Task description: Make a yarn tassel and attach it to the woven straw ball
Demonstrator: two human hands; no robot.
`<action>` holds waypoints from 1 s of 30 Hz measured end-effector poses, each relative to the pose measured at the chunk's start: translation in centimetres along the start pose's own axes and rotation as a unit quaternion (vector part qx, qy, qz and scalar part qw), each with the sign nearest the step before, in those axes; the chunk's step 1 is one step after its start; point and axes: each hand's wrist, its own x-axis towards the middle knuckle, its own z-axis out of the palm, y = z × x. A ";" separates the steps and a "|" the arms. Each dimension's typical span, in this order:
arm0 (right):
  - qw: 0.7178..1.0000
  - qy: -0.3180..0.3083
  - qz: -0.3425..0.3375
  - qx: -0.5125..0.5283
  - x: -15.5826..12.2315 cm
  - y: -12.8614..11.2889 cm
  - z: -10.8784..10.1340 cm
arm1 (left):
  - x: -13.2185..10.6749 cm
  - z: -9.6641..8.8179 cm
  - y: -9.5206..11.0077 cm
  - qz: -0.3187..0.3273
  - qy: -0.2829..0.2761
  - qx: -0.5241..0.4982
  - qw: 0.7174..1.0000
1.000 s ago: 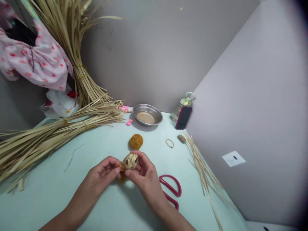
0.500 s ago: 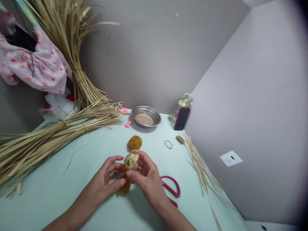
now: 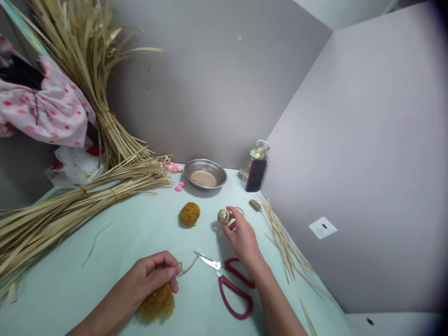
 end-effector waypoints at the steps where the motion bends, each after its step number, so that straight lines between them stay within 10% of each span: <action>1: 0.999 0.020 -0.020 -0.029 0.0 0.1 -0.3 | 0.0 0.0 0.0 -0.003 0.014 -0.002 1.000; 4: 0.998 0.046 -0.040 -0.008 -0.8 -1.4 -0.9 | 0.3 -0.2 -0.1 0.002 0.048 0.007 0.999; 9: 0.930 -0.296 0.062 0.207 -3.8 -5.4 0.3 | 0.1 0.4 -0.1 0.055 0.089 0.086 0.991; 11: 0.901 -0.336 0.063 0.266 -4.8 -6.1 1.6 | -0.2 1.2 0.0 0.107 0.095 0.150 0.978; 19: 0.812 -0.202 0.225 0.499 -4.0 -5.9 2.8 | -0.2 1.6 1.7 0.129 0.014 0.344 0.930; 24: 0.883 -0.195 0.151 0.400 -4.4 -6.3 1.8 | 5.1 -2.5 5.6 0.219 0.138 0.433 0.864; 27: 0.934 -0.279 -0.003 0.223 -5.8 -6.8 2.2 | 10.7 -5.3 7.1 0.217 0.181 0.472 0.835; 30: 0.918 -0.346 -0.193 -0.032 -6.8 -7.1 2.8 | 15.6 -6.9 7.5 0.189 0.216 0.524 0.802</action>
